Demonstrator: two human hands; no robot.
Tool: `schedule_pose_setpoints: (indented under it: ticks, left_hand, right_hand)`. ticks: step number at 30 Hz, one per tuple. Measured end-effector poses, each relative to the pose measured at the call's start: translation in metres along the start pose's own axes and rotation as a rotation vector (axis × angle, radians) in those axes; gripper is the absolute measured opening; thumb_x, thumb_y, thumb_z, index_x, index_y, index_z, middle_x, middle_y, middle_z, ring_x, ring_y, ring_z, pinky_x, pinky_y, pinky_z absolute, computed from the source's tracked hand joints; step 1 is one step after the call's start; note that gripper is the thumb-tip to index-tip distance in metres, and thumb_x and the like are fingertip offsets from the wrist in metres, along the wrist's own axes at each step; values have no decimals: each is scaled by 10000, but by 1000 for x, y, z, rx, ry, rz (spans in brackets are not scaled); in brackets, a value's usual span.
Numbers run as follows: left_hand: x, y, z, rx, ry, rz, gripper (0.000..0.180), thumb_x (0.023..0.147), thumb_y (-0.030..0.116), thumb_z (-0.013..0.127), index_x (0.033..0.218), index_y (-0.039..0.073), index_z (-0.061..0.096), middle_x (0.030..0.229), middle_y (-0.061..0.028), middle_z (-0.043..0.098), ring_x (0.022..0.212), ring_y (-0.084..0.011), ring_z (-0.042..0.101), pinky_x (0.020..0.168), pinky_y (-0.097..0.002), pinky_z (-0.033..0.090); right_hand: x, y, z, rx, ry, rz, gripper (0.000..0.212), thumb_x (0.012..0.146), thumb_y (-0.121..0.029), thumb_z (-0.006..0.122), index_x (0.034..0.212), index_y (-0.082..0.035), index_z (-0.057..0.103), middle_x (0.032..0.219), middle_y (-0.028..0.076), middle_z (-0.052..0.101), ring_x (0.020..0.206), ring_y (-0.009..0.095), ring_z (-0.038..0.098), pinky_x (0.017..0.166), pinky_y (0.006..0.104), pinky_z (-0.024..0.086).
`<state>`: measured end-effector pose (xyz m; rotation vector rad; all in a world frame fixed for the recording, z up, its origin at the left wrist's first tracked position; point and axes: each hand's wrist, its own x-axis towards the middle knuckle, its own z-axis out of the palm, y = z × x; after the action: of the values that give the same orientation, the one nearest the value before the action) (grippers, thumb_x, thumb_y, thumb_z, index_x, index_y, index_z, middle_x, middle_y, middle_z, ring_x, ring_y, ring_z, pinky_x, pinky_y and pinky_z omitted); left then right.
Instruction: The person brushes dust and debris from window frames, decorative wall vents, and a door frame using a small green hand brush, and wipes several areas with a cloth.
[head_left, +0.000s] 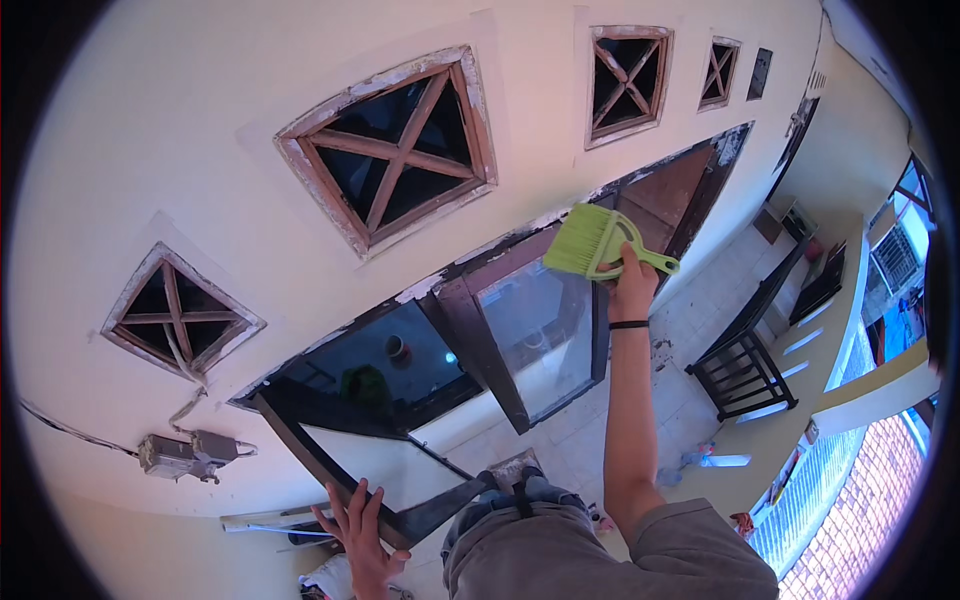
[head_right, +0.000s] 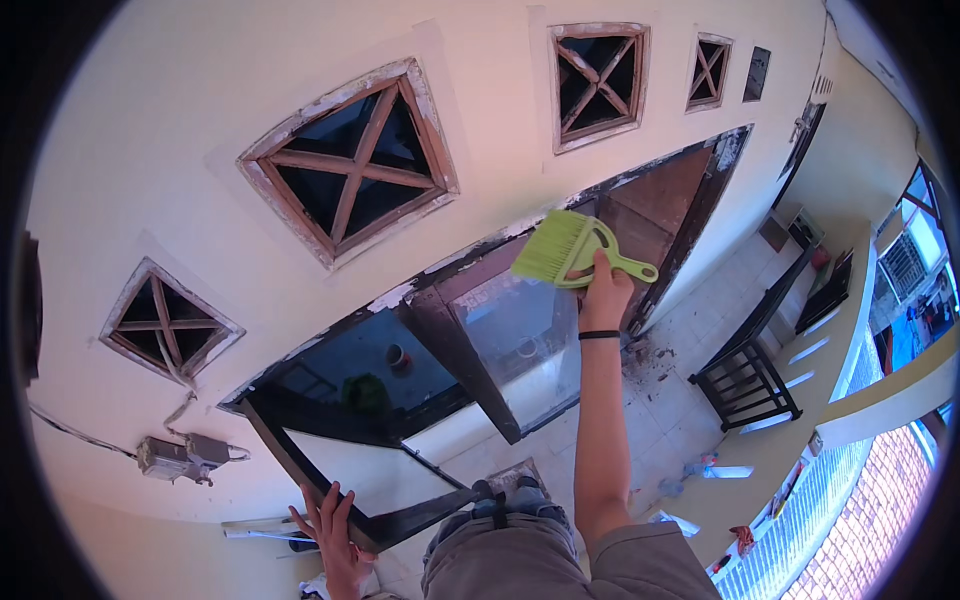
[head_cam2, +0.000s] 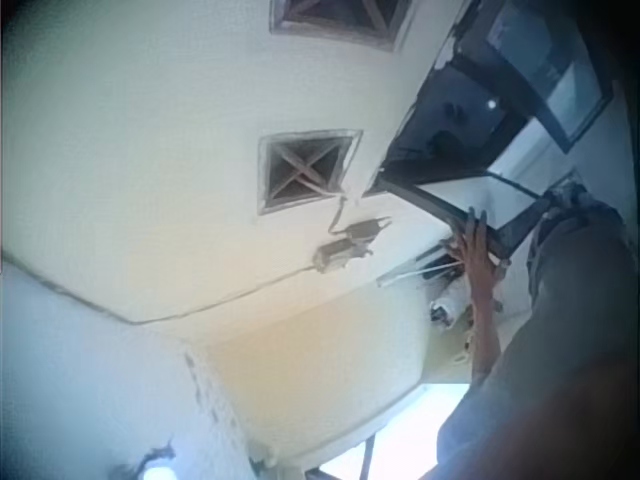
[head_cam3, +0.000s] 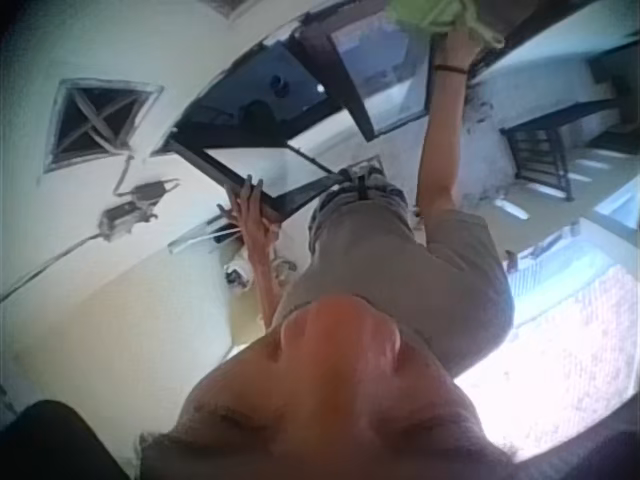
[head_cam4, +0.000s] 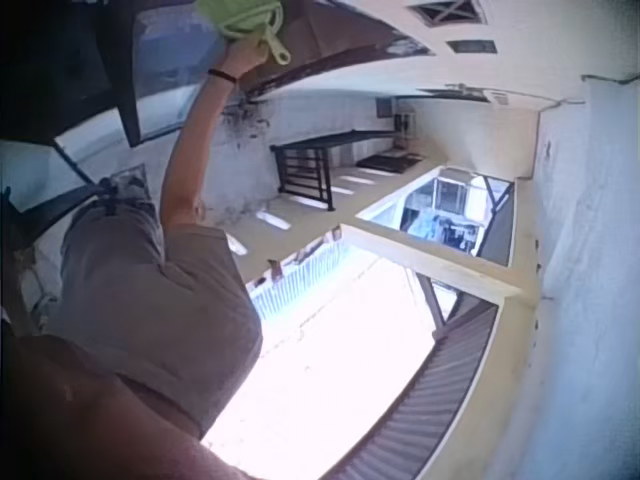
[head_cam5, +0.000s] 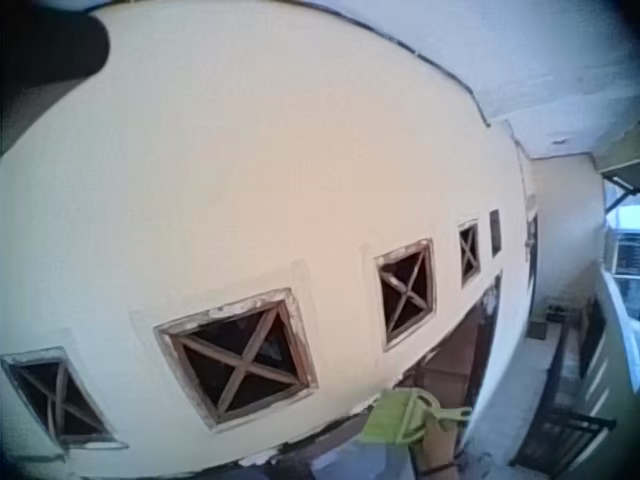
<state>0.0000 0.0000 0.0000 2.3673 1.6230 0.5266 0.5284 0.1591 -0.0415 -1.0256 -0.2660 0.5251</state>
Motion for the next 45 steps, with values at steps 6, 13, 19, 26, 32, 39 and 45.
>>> schedule_pose_setpoints:
  ticks: [6,13,19,26,32,39,45]
  left_hand:
    - [-2,2,-1,24,23,24,1074,925,892,135,1367,49,634,1526,-144,531,1574,-475,194,1205,-710,-93]
    - [3,3,2,38,-7,5,1093,898,922,167,1380,51,619,1540,-130,518,1576,-477,180,1202,-704,-108]
    - [5,-9,4,109,-20,123,1033,911,898,220,1517,86,421,1589,-184,455,1577,-482,177,1204,-742,-50]
    - [5,7,5,13,-11,-41,1109,873,949,195,1411,69,601,1562,-103,499,1582,-464,166,1198,-710,-117]
    - [21,17,7,-5,-16,-35,1116,862,960,209,1412,72,601,1574,-99,487,1589,-447,160,1204,-708,-106]
    - [23,15,9,21,-25,-20,1122,854,965,235,1416,60,587,1587,-98,475,1590,-454,151,1200,-712,-112]
    - [19,17,8,28,-12,-4,1103,863,957,247,1422,67,582,1589,-96,472,1590,-456,150,1203,-706,-109]
  right_hand:
    - [-119,27,60,-170,-159,9,275,1041,-143,622,1083,127,592,905,192,718,667,279,769,579,381,663]
    - [-80,-1,36,-148,-594,451,306,1026,-190,621,1103,105,646,953,172,742,699,261,771,614,352,663]
    - [-10,-2,28,331,335,-217,320,1074,-144,518,1203,149,527,1064,229,716,847,312,785,642,376,676]
    - [-122,-2,24,-150,-758,607,343,1034,-186,604,1229,95,583,999,165,731,769,260,779,609,382,667]
    - [-16,1,15,244,88,-65,270,1069,-174,528,1257,19,520,1084,184,707,851,281,778,696,408,682]
    - [-164,49,44,-228,-872,300,317,1055,-137,572,1331,-7,486,1041,134,688,750,253,776,592,344,653]
    - [-14,22,-15,-52,-253,87,335,1064,-204,588,1233,84,572,972,144,745,786,234,774,626,338,650]
